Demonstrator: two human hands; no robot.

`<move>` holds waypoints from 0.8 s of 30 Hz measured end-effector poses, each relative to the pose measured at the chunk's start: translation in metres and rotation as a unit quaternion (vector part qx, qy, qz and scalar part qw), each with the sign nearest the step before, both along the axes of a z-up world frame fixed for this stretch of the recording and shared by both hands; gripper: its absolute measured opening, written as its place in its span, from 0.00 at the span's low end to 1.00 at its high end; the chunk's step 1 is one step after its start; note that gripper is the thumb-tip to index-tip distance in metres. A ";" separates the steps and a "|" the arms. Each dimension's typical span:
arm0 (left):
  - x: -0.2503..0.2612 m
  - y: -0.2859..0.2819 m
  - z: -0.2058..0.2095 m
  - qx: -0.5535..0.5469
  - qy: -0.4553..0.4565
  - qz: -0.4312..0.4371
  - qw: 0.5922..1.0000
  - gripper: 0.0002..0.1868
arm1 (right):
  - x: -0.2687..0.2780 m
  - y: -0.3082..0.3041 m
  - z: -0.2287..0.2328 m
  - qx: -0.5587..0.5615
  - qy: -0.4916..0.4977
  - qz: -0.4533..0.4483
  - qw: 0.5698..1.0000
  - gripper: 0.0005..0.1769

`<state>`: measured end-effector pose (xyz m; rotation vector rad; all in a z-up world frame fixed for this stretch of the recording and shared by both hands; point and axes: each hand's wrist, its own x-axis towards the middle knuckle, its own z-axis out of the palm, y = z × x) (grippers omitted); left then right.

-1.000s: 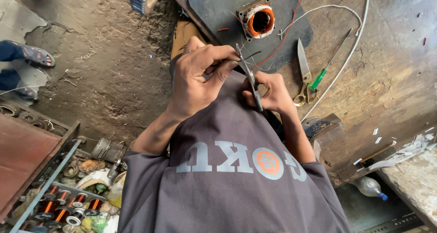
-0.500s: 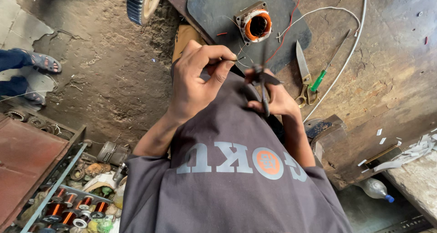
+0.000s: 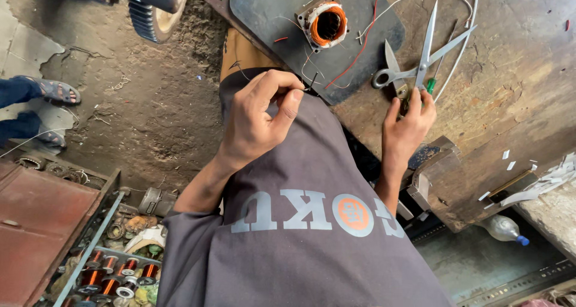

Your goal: The person strips insulation from thin copper wires and white plastic tubing using scissors and a knife, then twists the exposed wire ends together. The work is performed on a wooden workbench with a motor stator and various tools nearby.

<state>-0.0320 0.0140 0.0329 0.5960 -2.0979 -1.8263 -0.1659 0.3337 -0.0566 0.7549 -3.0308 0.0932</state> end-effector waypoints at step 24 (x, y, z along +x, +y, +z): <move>0.046 0.035 0.009 -0.146 -0.122 -0.048 0.981 0.05 | 0.023 -0.127 0.075 -0.290 -0.283 0.418 0.813 0.19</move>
